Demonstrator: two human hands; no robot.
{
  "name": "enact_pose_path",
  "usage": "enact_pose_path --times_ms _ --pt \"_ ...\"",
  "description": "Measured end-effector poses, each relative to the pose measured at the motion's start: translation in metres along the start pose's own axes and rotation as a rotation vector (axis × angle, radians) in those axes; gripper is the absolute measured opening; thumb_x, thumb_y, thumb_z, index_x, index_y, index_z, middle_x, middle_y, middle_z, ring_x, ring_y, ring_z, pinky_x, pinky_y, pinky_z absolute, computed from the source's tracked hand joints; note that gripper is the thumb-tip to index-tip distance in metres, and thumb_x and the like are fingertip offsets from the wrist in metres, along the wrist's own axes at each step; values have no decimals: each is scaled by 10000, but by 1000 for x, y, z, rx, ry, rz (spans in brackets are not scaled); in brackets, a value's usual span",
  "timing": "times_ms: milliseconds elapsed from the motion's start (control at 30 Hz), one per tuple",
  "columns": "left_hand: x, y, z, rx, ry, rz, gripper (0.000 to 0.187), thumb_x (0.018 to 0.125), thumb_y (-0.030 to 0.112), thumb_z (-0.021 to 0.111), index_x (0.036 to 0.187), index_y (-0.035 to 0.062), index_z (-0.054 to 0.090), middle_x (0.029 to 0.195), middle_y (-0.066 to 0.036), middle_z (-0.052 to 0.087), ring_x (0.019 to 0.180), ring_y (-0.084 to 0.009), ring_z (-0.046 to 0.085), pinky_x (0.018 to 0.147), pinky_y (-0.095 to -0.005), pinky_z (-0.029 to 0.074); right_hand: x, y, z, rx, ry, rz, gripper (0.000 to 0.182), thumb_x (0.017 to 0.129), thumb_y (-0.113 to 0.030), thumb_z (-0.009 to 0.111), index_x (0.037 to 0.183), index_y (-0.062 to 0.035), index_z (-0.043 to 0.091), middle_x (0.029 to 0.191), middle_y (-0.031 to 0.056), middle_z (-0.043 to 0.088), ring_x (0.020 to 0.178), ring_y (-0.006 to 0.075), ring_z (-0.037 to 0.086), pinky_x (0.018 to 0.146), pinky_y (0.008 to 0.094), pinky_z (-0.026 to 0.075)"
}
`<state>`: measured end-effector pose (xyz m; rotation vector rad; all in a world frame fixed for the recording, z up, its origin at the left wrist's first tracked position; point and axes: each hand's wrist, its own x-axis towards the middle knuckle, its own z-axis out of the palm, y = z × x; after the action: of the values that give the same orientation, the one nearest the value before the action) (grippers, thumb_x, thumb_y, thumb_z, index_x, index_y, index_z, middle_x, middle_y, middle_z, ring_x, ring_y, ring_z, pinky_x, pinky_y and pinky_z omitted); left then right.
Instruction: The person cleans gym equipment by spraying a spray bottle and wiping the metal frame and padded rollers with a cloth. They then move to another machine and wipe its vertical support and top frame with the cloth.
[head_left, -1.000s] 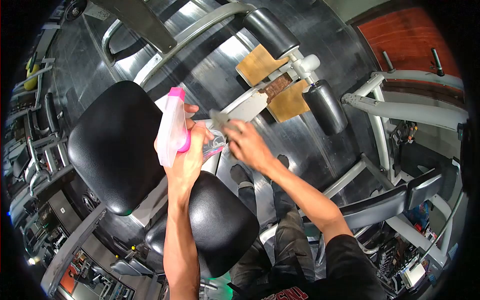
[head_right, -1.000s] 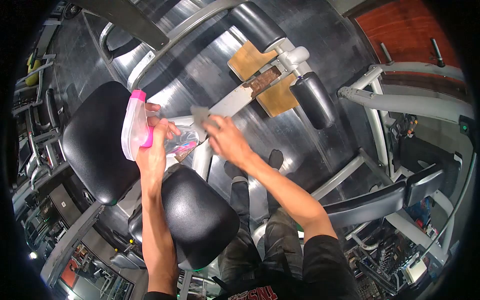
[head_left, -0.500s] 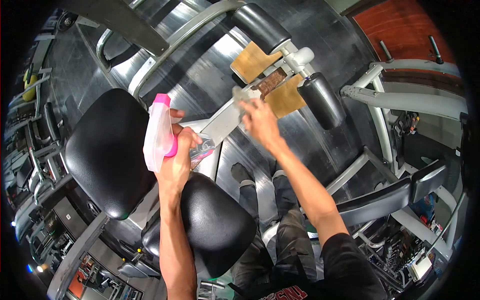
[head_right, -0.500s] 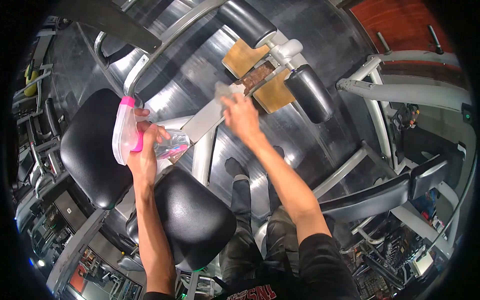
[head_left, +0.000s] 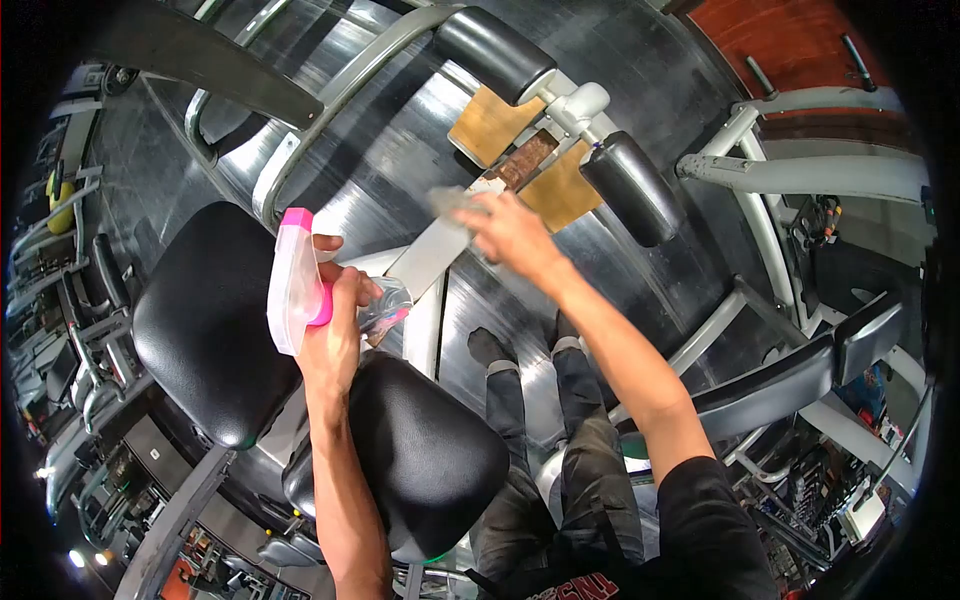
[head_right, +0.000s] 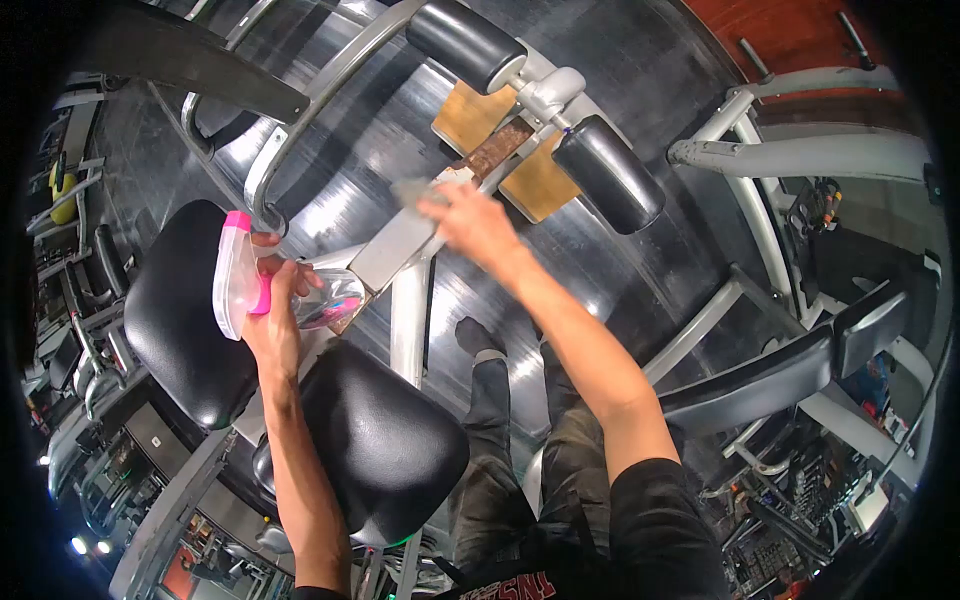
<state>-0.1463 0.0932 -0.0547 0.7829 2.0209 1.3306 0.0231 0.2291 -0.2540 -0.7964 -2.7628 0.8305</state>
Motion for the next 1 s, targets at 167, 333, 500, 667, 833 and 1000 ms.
enact_pose_path --times_ms 167,333,500,667,833,1000 --pt "3 -3 -3 -28 10 -18 286 915 29 564 1193 -30 539 694 -52 571 676 -134 624 672 -274 475 7 104 30 216 55 403 494 829 -126 642 1315 -216 633 1212 144 629 1068 357 614 971 427 491" --pt "1 3 -2 -44 26 -21 284 913 29 566 1191 -23 548 695 -51 569 675 -135 633 664 -272 477 -26 94 42 1438 338 738 502 911 -263 623 1366 -61 563 1194 109 664 1102 207 620 949 314 490" --pt "-3 5 4 -24 -35 -29 288 912 37 565 1194 -18 542 690 -43 558 669 -135 629 644 -272 466 -84 54 61 2106 426 861 524 926 -392 566 1366 -110 514 1150 102 645 1042 227 639 893 371 540" --pt "-8 1 11 3 -89 11 320 897 54 564 1203 -28 520 678 -31 523 646 -156 600 652 -293 457 -74 33 84 2030 569 1061 476 983 -265 461 1451 -180 450 1271 48 613 1094 216 618 979 404 483" --pt "-13 -2 18 60 -122 51 316 889 12 542 1203 -20 518 674 -36 542 640 -153 607 620 -275 447 -3 29 118 1756 891 1109 546 992 -222 507 1513 -129 372 1402 142 545 1278 273 523 1088 399 386" --pt "-14 0 19 16 -119 87 310 902 7 539 1209 -18 510 674 -27 537 640 -159 608 651 -282 470 0 -35 94 1334 825 1159 516 970 -158 598 1445 -13 456 1484 183 463 1338 257 462 1110 351 355"
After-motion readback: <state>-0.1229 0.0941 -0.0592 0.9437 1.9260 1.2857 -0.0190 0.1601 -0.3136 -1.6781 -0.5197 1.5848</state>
